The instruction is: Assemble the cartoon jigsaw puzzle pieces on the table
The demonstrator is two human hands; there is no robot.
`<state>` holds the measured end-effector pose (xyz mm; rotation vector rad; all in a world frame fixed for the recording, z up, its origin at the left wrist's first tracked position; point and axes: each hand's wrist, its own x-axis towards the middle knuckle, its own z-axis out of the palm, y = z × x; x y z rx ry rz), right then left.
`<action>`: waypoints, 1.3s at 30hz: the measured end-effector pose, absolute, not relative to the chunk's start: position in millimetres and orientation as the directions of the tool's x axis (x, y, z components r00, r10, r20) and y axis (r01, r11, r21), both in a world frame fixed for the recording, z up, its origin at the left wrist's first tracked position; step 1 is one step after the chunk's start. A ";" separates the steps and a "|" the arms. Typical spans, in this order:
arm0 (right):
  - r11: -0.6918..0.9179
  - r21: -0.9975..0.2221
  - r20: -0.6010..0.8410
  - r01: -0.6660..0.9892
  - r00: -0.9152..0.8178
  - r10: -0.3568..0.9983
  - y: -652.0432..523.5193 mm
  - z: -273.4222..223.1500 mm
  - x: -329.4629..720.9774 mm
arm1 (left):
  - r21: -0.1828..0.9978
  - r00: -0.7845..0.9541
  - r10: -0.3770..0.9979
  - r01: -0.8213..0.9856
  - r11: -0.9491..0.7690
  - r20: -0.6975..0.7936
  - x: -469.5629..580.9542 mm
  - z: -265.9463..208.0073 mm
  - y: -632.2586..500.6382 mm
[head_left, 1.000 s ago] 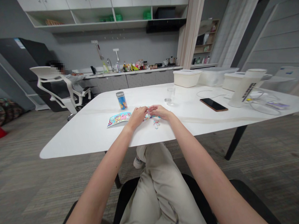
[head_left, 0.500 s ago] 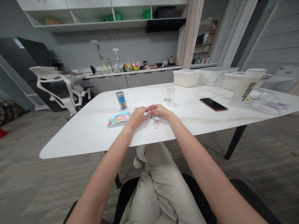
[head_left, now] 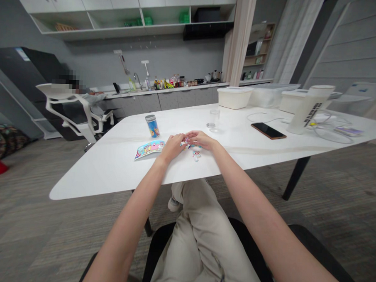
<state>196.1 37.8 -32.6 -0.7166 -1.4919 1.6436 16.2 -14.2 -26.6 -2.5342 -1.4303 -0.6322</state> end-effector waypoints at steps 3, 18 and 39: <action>-0.001 -0.984 0.094 -0.176 -0.533 0.841 37.0 -31.6 196.1 | 0.071 0.448 0.772 0.845 -0.531 0.451 15.1 -28.3 -12.2; -0.008 -0.988 0.082 -0.156 -0.562 0.823 32.3 -26.6 195.6 | 0.091 0.433 0.776 0.846 -0.526 0.459 14.9 -30.8 -9.9; 0.123 -0.970 0.190 -0.211 -0.332 0.924 43.3 -31.0 193.9 | 0.064 0.444 0.761 0.844 -0.533 0.473 18.0 -26.9 -16.2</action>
